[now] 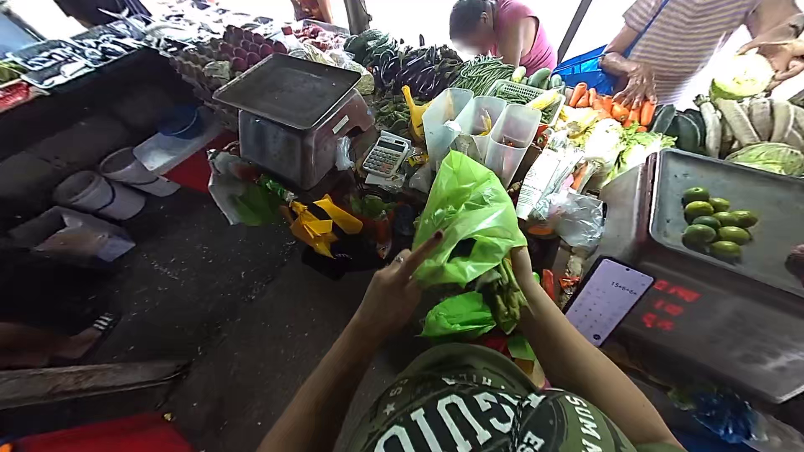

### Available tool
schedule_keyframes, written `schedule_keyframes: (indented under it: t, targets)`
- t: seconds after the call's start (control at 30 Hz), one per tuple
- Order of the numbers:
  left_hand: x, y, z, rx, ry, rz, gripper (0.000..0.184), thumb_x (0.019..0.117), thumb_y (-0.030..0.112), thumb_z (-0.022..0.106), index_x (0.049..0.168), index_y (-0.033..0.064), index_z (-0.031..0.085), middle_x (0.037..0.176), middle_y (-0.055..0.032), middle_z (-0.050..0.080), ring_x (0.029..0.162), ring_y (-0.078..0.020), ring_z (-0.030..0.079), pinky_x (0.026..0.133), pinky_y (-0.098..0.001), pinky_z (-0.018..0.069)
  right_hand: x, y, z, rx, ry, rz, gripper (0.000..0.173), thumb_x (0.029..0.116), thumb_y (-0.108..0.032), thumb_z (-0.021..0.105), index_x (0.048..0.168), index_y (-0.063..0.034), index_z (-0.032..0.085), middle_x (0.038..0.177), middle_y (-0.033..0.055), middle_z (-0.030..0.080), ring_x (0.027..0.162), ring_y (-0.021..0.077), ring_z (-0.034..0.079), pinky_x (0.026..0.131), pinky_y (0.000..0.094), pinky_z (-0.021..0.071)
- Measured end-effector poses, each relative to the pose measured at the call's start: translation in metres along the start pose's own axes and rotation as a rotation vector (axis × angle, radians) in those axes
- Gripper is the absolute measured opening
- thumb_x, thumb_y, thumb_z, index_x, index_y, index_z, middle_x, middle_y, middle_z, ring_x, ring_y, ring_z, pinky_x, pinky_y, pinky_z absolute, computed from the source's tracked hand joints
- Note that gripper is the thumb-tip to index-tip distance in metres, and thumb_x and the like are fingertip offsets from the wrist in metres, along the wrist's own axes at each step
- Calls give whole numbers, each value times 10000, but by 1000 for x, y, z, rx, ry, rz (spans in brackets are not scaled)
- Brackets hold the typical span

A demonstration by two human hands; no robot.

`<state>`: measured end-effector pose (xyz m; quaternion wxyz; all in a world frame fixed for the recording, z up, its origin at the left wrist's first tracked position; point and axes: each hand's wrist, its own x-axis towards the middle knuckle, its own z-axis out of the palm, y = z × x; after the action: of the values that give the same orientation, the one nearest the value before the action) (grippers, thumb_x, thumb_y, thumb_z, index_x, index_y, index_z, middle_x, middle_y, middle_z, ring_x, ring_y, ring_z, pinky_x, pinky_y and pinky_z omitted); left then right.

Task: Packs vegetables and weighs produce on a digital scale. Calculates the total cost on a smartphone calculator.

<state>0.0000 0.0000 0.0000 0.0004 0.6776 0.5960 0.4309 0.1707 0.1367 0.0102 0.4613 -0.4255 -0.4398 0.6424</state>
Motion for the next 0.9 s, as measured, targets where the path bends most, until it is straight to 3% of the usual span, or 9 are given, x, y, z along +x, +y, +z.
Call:
schedule_keyframes:
  t: [0.07, 0.17, 0.27, 0.37, 0.53, 0.63, 0.73, 0.8, 0.9]
  targets:
    - [-4, 6, 5, 54, 191, 92, 525, 987, 158, 618, 1491, 150, 473, 1084, -104, 700, 893, -160, 711, 777, -323, 611, -9, -35, 22, -237, 50, 192, 195, 1076, 24, 371, 1126, 62, 556, 882, 59, 595, 761, 24, 553, 744, 162, 494]
    - [19, 22, 3, 140, 403, 149, 550, 980, 168, 621, 1475, 147, 383, 1253, -74, 613, 1085, -109, 644, 933, -264, 554, -1, 0, 5, -325, -163, 213, 258, 1103, -161, 419, 1185, -3, 606, 931, 63, 661, 818, 79, 640, 757, 273, 560]
    - [43, 29, -4, 127, 392, 106, 556, 938, 116, 613, 1444, 55, 392, 1454, -135, 539, 1298, -168, 571, 1057, -336, 508, -7, -3, 3, -714, -419, 124, 399, 1119, -258, 342, 1289, -19, 612, 1117, 132, 679, 1023, 176, 657, 920, 380, 539]
    - [58, 38, -17, 235, 220, 10, 452, 860, 3, 592, 1301, -90, 566, 1474, -243, 534, 1294, -353, 590, 1005, -508, 529, -19, -36, 6, -1161, -524, 90, 612, 1122, -423, 206, 1381, -21, 589, 1318, 232, 643, 1270, 355, 599, 1071, 586, 432]
    - [62, 38, -29, 311, 146, -1, 504, 954, 114, 448, 1407, -107, 462, 1401, -335, 535, 1256, -439, 585, 1003, -555, 506, -52, -85, -65, -836, -634, -243, 525, 1112, -413, 337, 1460, -90, 561, 1189, 107, 715, 1059, 150, 681, 947, 375, 535]
    - [55, 41, -31, 284, 127, 1, 496, 940, 81, 462, 1400, -102, 474, 1353, -347, 558, 1212, -421, 608, 983, -512, 518, -63, -107, -131, -833, -118, -569, 337, 1048, -241, 506, 1298, -120, 697, 1221, 25, 726, 1073, 108, 693, 921, 358, 593]
    - [49, 41, -28, 275, 88, 12, 450, 921, 33, 458, 1347, -93, 530, 1321, -332, 589, 1183, -402, 629, 965, -483, 530, -50, -135, -212, -1294, 567, -420, 747, 950, -513, 633, 1552, -121, 429, 1581, 216, 410, 1413, 437, 437, 1079, 695, 376]
    - [47, 39, -23, 282, 62, 34, 445, 913, 18, 449, 1332, -82, 559, 1319, -316, 607, 1186, -396, 639, 967, -470, 531, -37, -138, -257, -1345, 702, -216, 1020, 850, -725, 646, 1617, -153, 294, 1636, 290, 252, 1437, 566, 318, 1053, 797, 293]
    - [45, 31, -16, 300, 43, 47, 424, 906, 7, 437, 1290, -90, 587, 1308, -315, 622, 1163, -407, 659, 934, -477, 552, -23, -134, -284, -1421, 631, -227, 670, 995, -592, 542, 1476, -124, 535, 1477, 297, 468, 1284, 557, 484, 973, 763, 384]
